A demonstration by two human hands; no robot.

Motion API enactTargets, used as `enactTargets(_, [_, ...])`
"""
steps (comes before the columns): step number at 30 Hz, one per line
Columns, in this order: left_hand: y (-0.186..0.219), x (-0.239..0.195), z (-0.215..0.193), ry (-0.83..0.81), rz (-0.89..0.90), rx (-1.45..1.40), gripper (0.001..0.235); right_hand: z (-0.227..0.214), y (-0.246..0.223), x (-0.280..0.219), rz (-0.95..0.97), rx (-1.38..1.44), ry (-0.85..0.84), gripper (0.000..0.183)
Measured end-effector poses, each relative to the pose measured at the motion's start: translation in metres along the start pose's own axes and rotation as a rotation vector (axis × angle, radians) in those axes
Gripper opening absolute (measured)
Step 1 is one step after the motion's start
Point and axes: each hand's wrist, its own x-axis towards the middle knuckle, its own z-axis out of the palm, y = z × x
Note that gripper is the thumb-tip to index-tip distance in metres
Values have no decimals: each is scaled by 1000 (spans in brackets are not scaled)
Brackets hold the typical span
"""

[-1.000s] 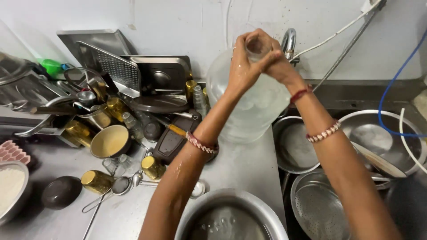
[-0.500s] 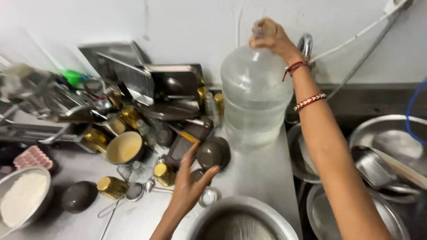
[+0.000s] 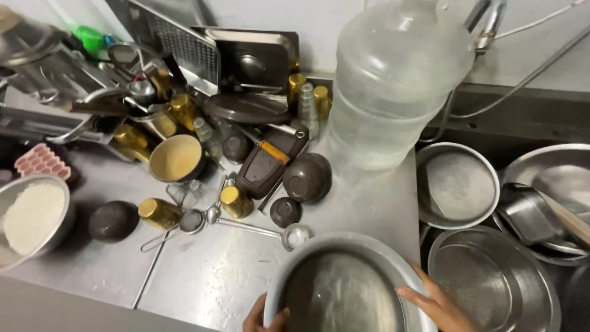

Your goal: The person secures a pressure cooker lid on a gas stove, then moves to a prep area to transfer cooked pasta from a colander into a bowl. They pour water from a large dispenser into a pot and rinse several small glasses under a tap before placing them in a tray.

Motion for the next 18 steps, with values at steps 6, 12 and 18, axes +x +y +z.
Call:
enactTargets(6, [95,0,48,-38,17,-226,45,-3,-21,-11,156,542,166,68])
enactTargets(12, [150,35,87,-88,232,-30,46,-34,-25,28,-16,516,238,58])
enactTargets(18, [137,88,112,-87,403,108,59,-59,-29,54,-141,430,283,51])
